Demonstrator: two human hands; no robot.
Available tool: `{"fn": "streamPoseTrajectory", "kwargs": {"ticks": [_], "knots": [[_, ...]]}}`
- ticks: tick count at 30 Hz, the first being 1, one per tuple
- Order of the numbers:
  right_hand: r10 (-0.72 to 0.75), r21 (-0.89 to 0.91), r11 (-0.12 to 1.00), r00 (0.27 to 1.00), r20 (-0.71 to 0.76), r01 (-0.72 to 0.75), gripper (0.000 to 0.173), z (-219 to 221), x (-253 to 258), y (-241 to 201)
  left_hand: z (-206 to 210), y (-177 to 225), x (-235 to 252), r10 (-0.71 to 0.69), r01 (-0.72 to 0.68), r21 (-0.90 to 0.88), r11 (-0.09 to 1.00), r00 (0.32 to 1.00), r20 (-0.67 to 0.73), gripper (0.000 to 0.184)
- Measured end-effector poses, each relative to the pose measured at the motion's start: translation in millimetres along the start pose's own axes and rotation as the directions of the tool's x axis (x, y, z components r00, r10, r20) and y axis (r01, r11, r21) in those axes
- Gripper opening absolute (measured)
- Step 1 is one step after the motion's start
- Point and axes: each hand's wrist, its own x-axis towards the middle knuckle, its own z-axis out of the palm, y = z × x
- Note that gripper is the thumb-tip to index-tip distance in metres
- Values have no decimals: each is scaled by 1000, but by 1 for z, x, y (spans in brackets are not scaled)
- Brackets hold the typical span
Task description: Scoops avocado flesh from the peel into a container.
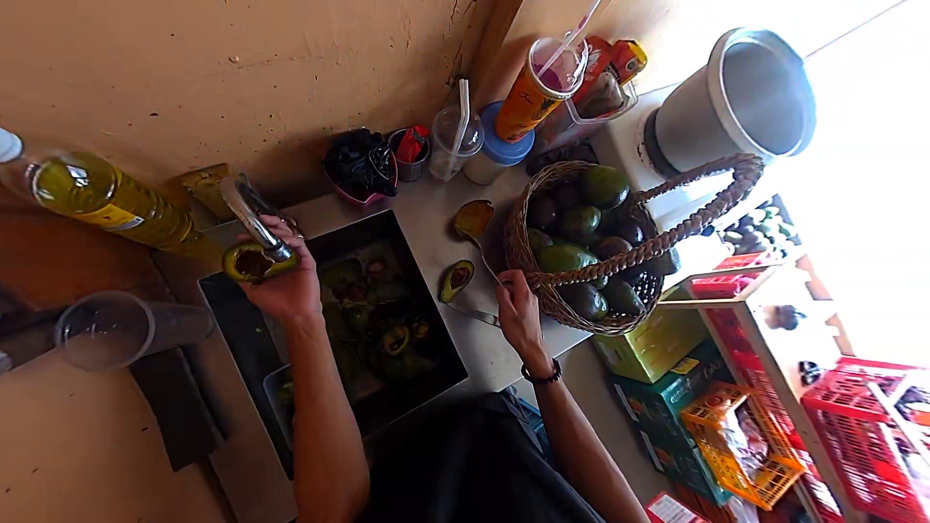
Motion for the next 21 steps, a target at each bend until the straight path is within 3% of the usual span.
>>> {"fn": "streamPoseTrajectory", "kwargs": {"ticks": [2, 4, 7, 9, 13, 15, 18, 21], "knots": [[-63, 214, 975, 997, 34, 55, 32, 3, -11, 0, -6, 0, -13, -9, 11, 92, 996, 1000, -22, 66], [-188, 379, 919, 967, 169, 112, 31, 10, -23, -2, -18, 2, -29, -66, 119, 271, 955, 978, -197, 64], [-259, 429, 901, 865, 430, 56, 35, 34, -35, -9, -51, 6, -53, -108, 378, 470, 797, 856, -506, 55], [-233, 384, 922, 850, 473, 40, 38, 59, -43, -11, -65, 2, -58, -83, 488, 476, 731, 757, -648, 55], [-173, 188, 978, 873, 457, 95, 36, 98, -35, -31, -84, 18, -50, -89, 584, 477, 657, 688, -720, 62], [-159, 85, 987, 846, 510, 135, 36, 104, -25, -41, -88, 20, -47, -83, 629, 477, 614, 652, -754, 63], [-187, 184, 978, 793, 580, 96, 28, 124, -4, -45, -91, 17, -42, -82, 680, 470, 563, 612, -787, 64], [-183, 314, 950, 820, 543, 5, 25, 158, 11, -51, -90, 14, -43, -89, 706, 491, 510, 611, -787, 64]]}}
